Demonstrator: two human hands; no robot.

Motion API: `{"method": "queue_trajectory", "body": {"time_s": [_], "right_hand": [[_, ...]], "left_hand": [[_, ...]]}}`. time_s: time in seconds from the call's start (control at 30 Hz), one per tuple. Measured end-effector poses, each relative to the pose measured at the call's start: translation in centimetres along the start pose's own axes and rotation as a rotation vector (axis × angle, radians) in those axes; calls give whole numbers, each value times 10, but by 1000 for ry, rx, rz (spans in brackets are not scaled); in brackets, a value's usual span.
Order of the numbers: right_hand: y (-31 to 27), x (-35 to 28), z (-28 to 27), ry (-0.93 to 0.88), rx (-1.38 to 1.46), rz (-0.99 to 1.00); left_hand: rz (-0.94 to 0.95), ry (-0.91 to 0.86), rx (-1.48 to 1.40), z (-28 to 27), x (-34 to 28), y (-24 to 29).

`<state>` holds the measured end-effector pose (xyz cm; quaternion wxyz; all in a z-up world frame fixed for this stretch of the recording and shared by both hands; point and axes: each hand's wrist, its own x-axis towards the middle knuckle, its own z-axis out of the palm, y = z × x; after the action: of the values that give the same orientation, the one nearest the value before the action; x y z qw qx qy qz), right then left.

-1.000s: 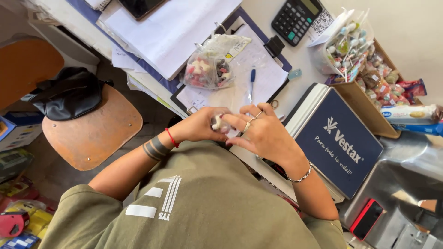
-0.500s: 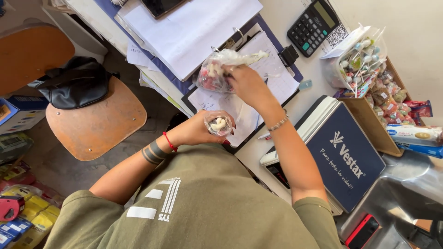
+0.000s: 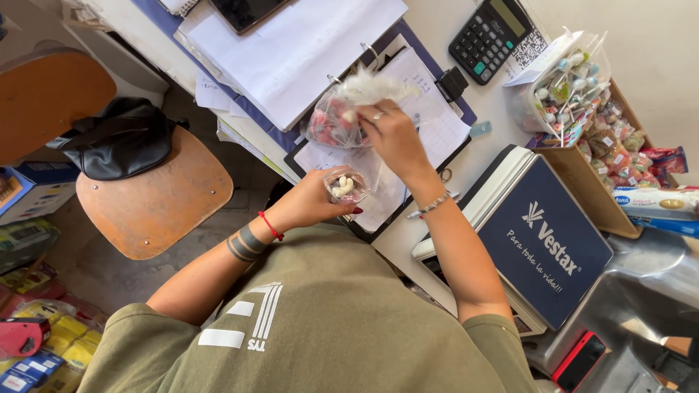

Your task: The person is portioning out small candies into plastic bags and weighing them on a digital scale at a counter.

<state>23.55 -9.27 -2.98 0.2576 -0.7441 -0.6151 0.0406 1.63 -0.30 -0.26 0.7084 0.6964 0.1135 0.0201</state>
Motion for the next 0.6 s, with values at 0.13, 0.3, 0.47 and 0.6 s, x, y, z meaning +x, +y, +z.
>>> {"method": "queue_trajectory", "body": {"time_s": [0.13,0.3,0.47,0.6], "right_hand": [[-41,-12,-72,146,8,-25],[-92,-32,-145,167,65,70],[-125,-39,-156,188,-72,-81],[-135,-45,-159,177,-224,-210]], "left_hand": [[-46,-6,55,1,4,19],[-60,-21,155,9,12,26],[-59,-54,215,20,23,28],[-21,-54,206,25,28,31]]}}
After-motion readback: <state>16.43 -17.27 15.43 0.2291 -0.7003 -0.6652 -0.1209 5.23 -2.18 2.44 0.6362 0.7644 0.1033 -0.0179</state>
